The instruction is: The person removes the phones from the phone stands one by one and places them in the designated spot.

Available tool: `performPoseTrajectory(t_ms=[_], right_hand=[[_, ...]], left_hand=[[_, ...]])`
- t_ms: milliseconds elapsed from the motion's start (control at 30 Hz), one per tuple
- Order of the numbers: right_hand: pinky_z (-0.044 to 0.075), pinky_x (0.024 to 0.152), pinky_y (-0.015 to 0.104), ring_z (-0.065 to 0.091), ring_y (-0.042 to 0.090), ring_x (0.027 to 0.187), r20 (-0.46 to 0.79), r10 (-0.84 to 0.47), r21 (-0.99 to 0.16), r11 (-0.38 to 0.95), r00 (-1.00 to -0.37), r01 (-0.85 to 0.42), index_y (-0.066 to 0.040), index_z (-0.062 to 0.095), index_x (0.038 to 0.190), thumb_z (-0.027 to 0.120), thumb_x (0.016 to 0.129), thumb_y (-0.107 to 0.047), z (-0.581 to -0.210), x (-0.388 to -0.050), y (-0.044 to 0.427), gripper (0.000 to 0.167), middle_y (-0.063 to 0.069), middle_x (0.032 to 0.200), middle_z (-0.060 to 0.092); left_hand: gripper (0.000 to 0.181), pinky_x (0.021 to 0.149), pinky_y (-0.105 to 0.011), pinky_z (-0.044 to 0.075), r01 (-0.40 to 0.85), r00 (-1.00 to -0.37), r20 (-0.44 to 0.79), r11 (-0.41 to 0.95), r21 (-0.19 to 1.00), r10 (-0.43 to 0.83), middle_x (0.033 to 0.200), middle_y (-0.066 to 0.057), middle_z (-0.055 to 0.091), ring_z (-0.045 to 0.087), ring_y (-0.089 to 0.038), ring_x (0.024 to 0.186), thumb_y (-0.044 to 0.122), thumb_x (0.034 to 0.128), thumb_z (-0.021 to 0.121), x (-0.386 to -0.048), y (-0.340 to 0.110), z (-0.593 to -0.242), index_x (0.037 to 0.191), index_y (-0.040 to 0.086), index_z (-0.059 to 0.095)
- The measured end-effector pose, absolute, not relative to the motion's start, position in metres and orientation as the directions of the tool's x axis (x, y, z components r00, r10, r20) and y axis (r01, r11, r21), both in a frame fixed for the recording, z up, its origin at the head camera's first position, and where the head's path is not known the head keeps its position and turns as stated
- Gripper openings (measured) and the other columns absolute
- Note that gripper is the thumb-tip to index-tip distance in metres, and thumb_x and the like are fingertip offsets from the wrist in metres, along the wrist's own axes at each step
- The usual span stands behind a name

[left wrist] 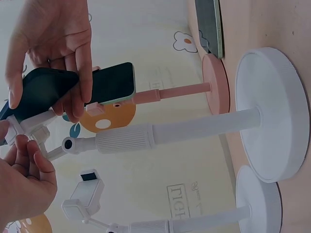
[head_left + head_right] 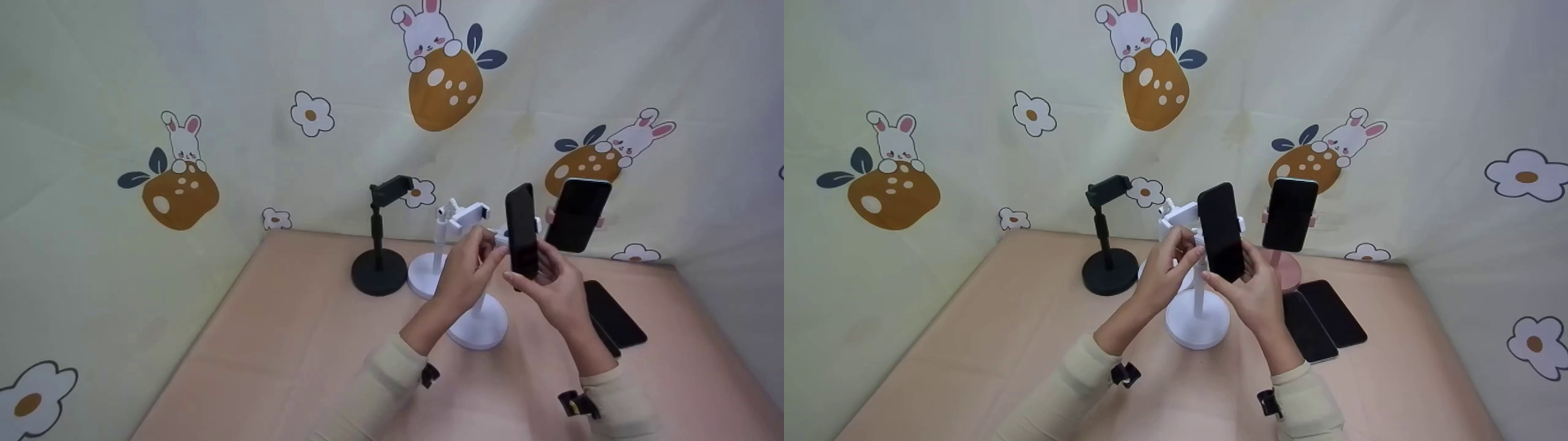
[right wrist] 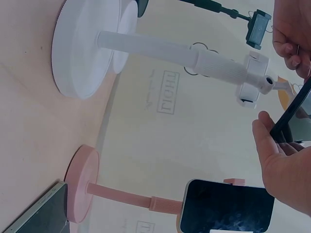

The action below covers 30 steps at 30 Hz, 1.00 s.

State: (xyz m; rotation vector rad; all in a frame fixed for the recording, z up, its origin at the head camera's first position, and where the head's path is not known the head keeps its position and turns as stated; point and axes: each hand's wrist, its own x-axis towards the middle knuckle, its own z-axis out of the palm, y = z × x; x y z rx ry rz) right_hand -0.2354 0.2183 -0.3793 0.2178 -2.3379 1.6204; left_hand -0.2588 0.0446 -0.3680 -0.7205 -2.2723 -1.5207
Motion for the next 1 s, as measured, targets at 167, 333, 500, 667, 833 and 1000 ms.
performPoseTrajectory(t_ms=[167, 333, 500, 667, 833, 1000], right_hand=[[0.045, 0.093, 0.004, 0.053, 0.031, 0.133, 0.312, 0.036, -0.895, 0.346, -0.950, -0.281, -0.001, 0.040, 0.148, 0.080, 0.084, -0.015, -0.380, -0.235, 0.218, 0.077, 0.021, 0.147, 0.051], [0.044, 0.092, 0.003, 0.053, 0.031, 0.132, 0.319, 0.045, -0.891, 0.356, -0.947, -0.283, 0.001, 0.039, 0.149, 0.081, 0.084, -0.014, -0.381, -0.233, 0.218, 0.078, 0.021, 0.147, 0.051], [0.044, 0.092, 0.002, 0.054, 0.031, 0.131, 0.337, 0.042, -0.882, 0.365, -0.941, -0.299, 0.001, 0.039, 0.149, 0.081, 0.083, -0.014, -0.382, -0.231, 0.219, 0.080, 0.022, 0.146, 0.051], [0.044, 0.092, 0.003, 0.054, 0.032, 0.132, 0.337, 0.039, -0.876, 0.379, -0.941, -0.298, 0.000, 0.039, 0.149, 0.082, 0.083, -0.018, -0.381, -0.229, 0.221, 0.081, 0.022, 0.147, 0.051], [0.043, 0.091, 0.001, 0.053, 0.033, 0.134, 0.328, 0.046, -0.873, 0.397, -0.944, -0.284, -0.001, 0.038, 0.150, 0.082, 0.083, -0.020, -0.381, -0.227, 0.222, 0.082, 0.022, 0.148, 0.050], [0.044, 0.090, 0.001, 0.054, 0.030, 0.131, 0.342, 0.064, -0.872, 0.392, -0.937, -0.292, -0.001, 0.041, 0.149, 0.082, 0.083, -0.017, -0.382, -0.226, 0.224, 0.080, 0.021, 0.146, 0.053]], left_hand=[[0.018, 0.076, -0.014, 0.049, 0.562, -0.826, 0.511, 0.299, 0.771, 0.235, 0.090, 0.000, 0.056, 0.052, -0.006, 0.081, 0.027, 0.1017, 0.058, -0.260, 0.043, -0.370, 0.110, 0.011, 0.054], [0.018, 0.082, -0.016, 0.052, 0.571, -0.820, 0.517, 0.288, 0.769, 0.245, 0.091, -0.001, 0.059, 0.054, -0.007, 0.084, 0.026, 0.1012, 0.059, -0.260, 0.041, -0.371, 0.111, 0.011, 0.055], [0.017, 0.085, -0.019, 0.054, 0.572, -0.818, 0.518, 0.274, 0.773, 0.250, 0.092, -0.002, 0.060, 0.056, -0.010, 0.085, 0.023, 0.1005, 0.060, -0.261, 0.039, -0.374, 0.112, 0.011, 0.055], [0.019, 0.088, -0.026, 0.057, 0.570, -0.821, 0.519, 0.273, 0.775, 0.238, 0.093, -0.001, 0.061, 0.055, -0.004, 0.085, 0.021, 0.0984, 0.063, -0.264, 0.038, -0.379, 0.113, 0.012, 0.055], [0.026, 0.089, -0.022, 0.056, 0.549, -0.835, 0.503, 0.290, 0.784, 0.221, 0.092, -0.002, 0.061, 0.055, -0.004, 0.085, 0.021, 0.0953, 0.068, -0.269, 0.036, -0.388, 0.116, 0.012, 0.054], [0.036, 0.092, -0.017, 0.054, 0.497, -0.867, 0.445, 0.329, 0.803, 0.223, 0.100, -0.003, 0.060, 0.059, -0.010, 0.092, 0.019, 0.0920, 0.072, -0.271, 0.039, -0.401, 0.120, 0.013, 0.051]])
